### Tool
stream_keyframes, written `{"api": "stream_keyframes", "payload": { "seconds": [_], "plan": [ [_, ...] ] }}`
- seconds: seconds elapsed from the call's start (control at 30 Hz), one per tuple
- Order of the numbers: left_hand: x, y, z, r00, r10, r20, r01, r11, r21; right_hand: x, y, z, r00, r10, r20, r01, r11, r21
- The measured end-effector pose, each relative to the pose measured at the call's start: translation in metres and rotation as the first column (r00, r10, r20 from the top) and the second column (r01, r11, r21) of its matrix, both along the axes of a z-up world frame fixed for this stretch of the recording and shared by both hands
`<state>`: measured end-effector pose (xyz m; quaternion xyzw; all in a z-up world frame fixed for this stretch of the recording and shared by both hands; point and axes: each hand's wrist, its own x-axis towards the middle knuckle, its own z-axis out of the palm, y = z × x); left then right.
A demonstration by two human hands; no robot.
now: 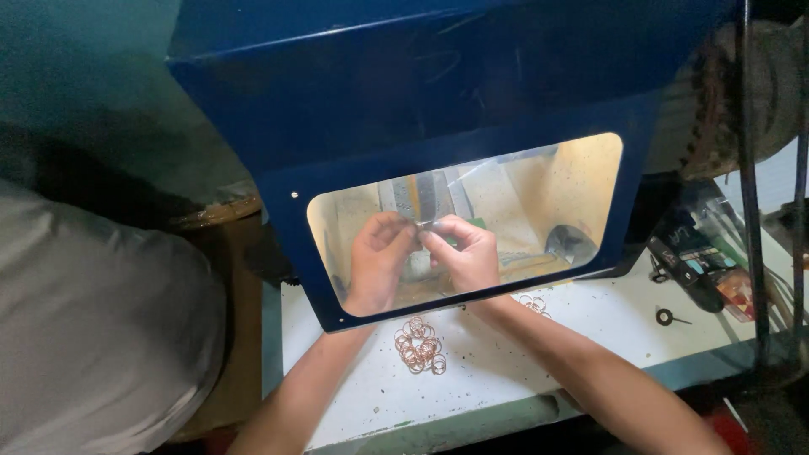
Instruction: Polishing small metal rings by holding them against a rotating wheel inside a protective enclosure
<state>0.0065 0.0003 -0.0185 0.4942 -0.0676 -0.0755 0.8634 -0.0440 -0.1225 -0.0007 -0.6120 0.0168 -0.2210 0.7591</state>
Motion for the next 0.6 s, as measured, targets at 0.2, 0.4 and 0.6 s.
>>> {"api": "stream_keyframes", "payload": {
  "seconds": [0.2, 0.4, 0.6],
  "plan": [
    [-0.011, 0.012, 0.010, 0.987, 0.037, 0.154, -0.068, 0.977, 0.201, -0.004, -0.006, -0.001, 0.998, -0.027, 0.057, 0.031, 0.997, -0.074],
    [-0.017, 0.009, 0.026, 0.989, 0.055, 0.139, -0.094, 0.952, 0.292, -0.001, -0.008, -0.008, 0.999, -0.017, 0.032, 0.018, 1.000, -0.024],
    [-0.003, 0.001, 0.010, 0.995, 0.095, 0.041, -0.103, 0.948, 0.301, 0.003, -0.004, -0.005, 0.991, -0.036, -0.129, 0.042, 0.998, 0.047]
  ]
}}
